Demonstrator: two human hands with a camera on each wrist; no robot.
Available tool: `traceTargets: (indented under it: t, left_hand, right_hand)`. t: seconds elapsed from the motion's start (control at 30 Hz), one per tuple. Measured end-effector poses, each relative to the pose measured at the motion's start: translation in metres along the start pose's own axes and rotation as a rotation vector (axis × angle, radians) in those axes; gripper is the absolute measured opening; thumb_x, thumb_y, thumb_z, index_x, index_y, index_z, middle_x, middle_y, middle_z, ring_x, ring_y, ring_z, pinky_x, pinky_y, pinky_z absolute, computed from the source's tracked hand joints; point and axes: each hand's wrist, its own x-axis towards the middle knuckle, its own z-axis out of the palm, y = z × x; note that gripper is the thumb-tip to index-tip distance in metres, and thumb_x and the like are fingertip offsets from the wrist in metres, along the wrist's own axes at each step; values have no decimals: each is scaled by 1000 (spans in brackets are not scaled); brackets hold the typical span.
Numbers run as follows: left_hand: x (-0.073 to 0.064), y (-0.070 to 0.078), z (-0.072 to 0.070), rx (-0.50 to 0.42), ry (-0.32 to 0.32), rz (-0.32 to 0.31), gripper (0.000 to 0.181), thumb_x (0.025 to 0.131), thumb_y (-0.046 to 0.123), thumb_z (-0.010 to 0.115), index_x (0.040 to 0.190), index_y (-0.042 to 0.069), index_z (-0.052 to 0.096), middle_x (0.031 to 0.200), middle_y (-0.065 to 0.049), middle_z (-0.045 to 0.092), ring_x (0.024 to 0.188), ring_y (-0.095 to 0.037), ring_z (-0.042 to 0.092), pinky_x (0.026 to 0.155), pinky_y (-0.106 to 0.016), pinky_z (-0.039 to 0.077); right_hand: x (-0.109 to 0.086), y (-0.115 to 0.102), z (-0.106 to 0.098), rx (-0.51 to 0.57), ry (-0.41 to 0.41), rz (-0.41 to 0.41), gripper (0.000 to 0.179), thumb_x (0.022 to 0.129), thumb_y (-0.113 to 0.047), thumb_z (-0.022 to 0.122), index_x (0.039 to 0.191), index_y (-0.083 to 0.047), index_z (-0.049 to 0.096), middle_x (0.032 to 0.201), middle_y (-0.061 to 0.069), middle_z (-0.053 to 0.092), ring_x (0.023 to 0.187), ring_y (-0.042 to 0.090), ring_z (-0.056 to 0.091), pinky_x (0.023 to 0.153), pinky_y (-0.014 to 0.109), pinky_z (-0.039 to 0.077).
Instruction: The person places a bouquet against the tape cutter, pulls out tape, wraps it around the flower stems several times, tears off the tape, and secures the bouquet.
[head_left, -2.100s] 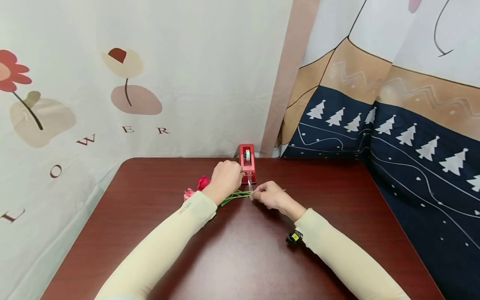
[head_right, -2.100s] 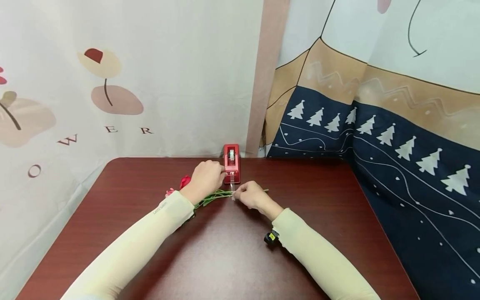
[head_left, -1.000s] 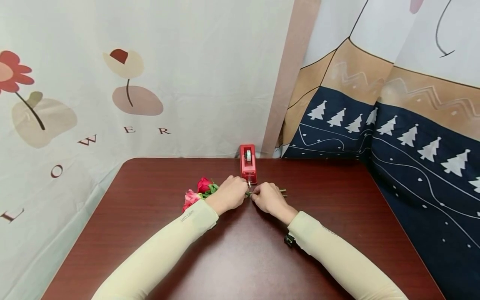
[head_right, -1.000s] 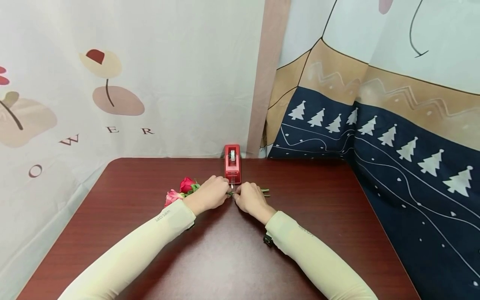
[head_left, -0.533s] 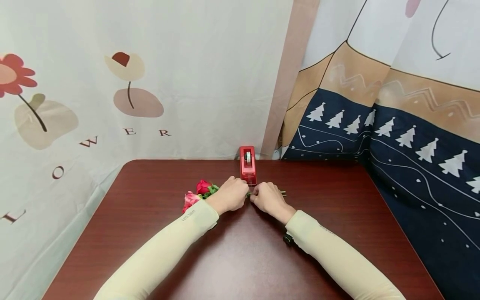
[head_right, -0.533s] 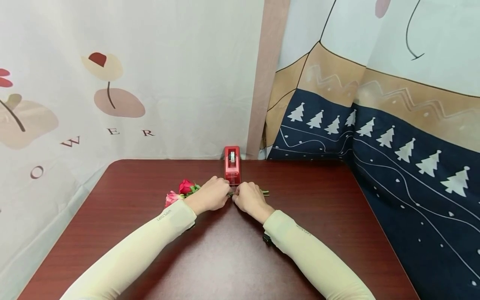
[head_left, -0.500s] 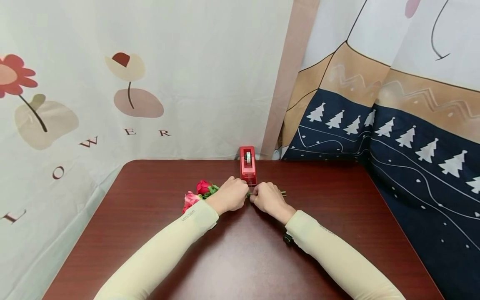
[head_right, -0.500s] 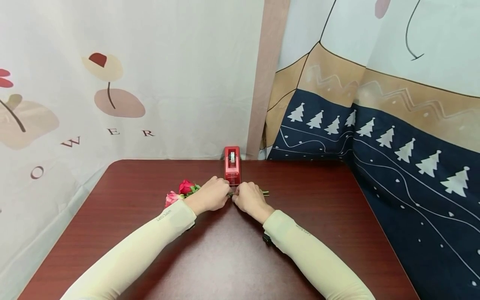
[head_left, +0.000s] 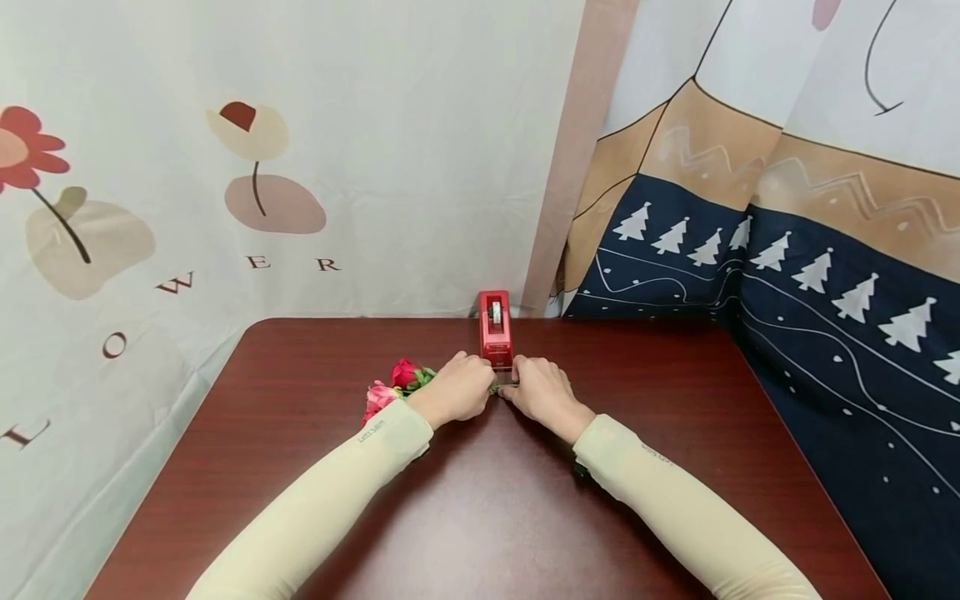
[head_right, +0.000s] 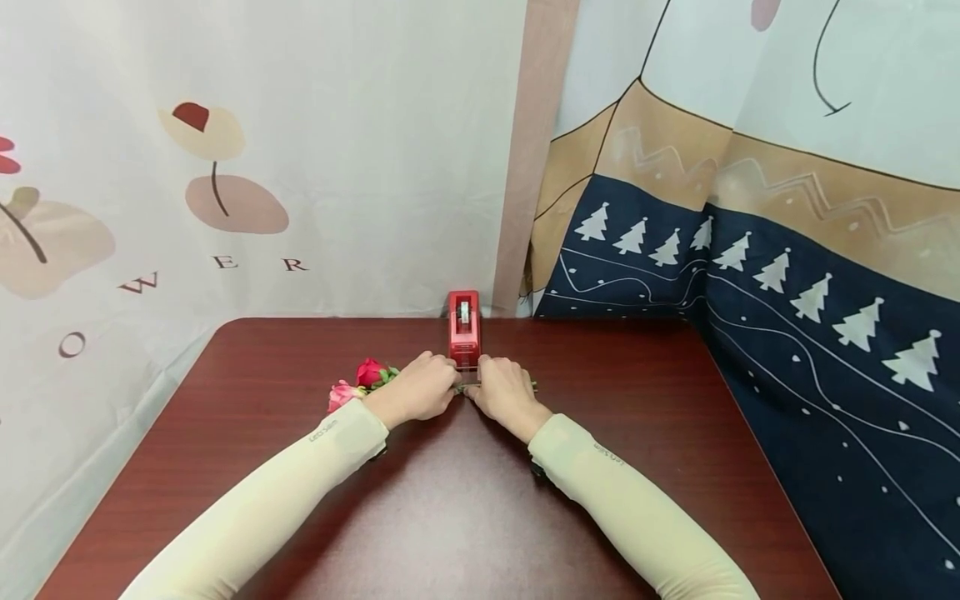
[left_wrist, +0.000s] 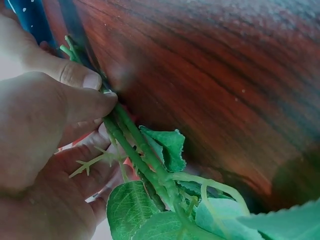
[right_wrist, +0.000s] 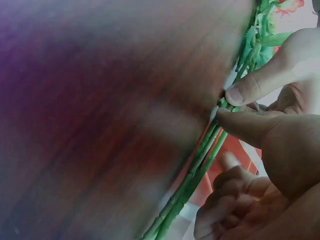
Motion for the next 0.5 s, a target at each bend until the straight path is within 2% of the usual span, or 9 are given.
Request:
traceTargets:
  t: [0.07, 0.17, 0.3, 0.5]
  left_hand:
    - [0, -1, 1, -2, -7, 3, 8, 98, 12, 75, 92, 14, 80, 99, -5, 78, 100, -29, 75, 92, -45, 52]
    - [0, -3, -1, -12, -17, 5, 9, 100, 13, 73, 95, 15, 81, 99, -6, 77, 100, -30, 75, 92, -46, 52]
    - [0, -5, -2, -38, -25, 8, 12, 102, 15, 71, 97, 16, 82, 99, -5, 78, 101, -28, 75, 93, -46, 53]
    - [-1, -7, -2, -62, -18, 24, 11, 102, 16, 72, 95, 17, 81, 100, -3, 80, 100, -27, 76, 92, -46, 53]
  right_hand:
    - [0, 1, 0, -34, -6, -39, 27, 94, -36, 89, 100, -13, 77, 89, 5, 69, 85, 26, 65, 72, 41, 55]
    - [2, 2, 0, -80, -40, -112, 25, 98, -36, 85, 111, -14, 84, 97, 6, 68, 96, 27, 59, 88, 44, 50]
    - [5, 4, -2, -64, -113, -165, 21, 102, -34, 80, 114, -18, 87, 102, 5, 70, 102, 26, 57, 93, 46, 40]
    - [8, 12, -2, 21, -177, -232, 17, 104, -30, 77, 108, -14, 82, 108, 5, 78, 110, 28, 71, 100, 50, 47]
